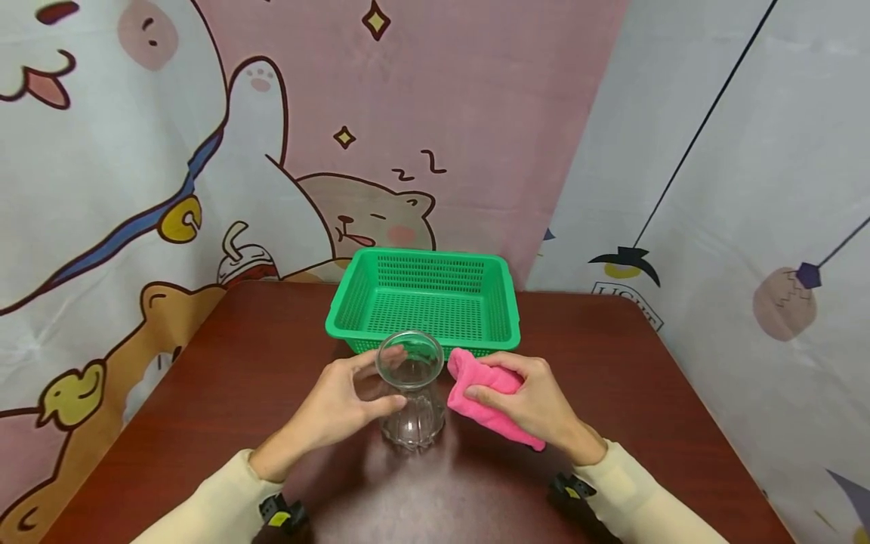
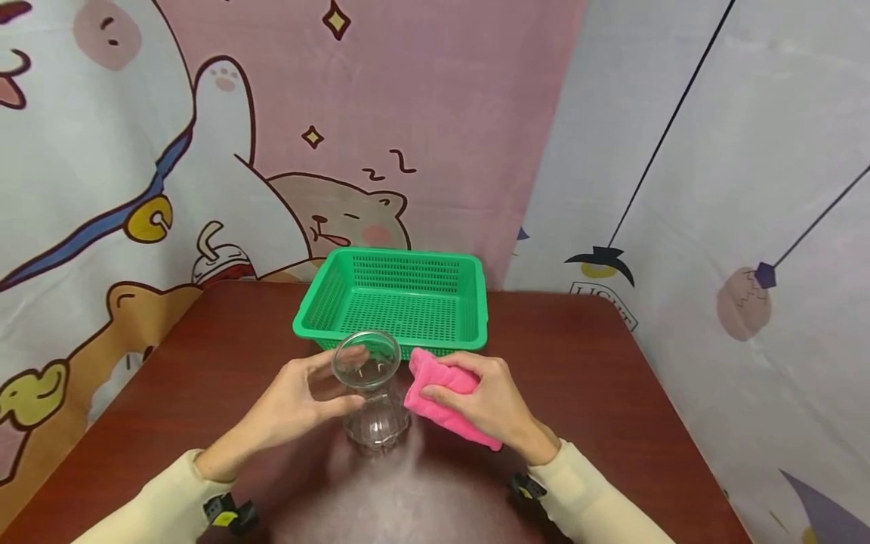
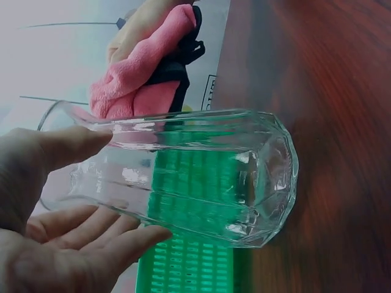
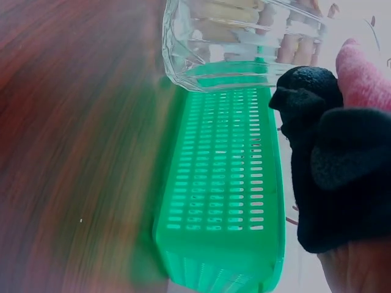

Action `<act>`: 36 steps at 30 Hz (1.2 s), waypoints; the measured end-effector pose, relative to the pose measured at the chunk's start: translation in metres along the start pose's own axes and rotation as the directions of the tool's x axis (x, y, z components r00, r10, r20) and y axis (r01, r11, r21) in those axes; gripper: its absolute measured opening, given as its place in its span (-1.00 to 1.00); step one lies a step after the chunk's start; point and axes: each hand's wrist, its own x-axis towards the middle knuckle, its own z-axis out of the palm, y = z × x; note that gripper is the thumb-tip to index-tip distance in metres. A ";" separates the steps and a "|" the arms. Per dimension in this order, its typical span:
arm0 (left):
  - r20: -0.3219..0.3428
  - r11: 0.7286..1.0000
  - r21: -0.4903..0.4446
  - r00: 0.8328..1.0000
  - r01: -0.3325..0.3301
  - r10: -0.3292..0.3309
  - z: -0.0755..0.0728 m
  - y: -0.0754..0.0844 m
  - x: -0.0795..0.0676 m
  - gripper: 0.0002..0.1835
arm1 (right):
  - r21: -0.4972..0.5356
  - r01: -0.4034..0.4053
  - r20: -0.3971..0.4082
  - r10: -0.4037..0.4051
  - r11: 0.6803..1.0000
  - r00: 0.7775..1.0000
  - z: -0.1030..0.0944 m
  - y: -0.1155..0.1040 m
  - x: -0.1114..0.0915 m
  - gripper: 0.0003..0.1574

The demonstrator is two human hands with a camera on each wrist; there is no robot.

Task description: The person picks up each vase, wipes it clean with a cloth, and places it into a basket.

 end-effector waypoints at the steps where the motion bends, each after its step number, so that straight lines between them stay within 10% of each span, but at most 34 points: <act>1: 0.011 1.000 0.013 1.000 -0.012 0.012 -0.001 -0.001 0.000 -0.20 | 0.003 0.001 0.001 -0.001 1.000 1.000 0.000 0.000 0.000 -0.55; 13: 0.100 0.992 0.030 0.988 -0.122 0.118 -0.005 -0.005 0.000 -0.17 | 0.045 0.038 0.033 -0.039 0.998 0.999 0.008 0.001 0.001 -0.59; 22: 0.051 0.982 0.155 0.994 -0.107 0.100 -0.001 0.004 -0.009 0.24 | 0.027 0.049 0.027 -0.050 0.998 0.998 0.008 0.000 0.001 -0.58; 36: 0.006 0.894 0.388 0.971 -0.222 0.238 0.009 0.024 0.003 0.30 | 0.014 0.058 0.014 -0.058 0.998 0.998 0.013 -0.002 0.003 -0.55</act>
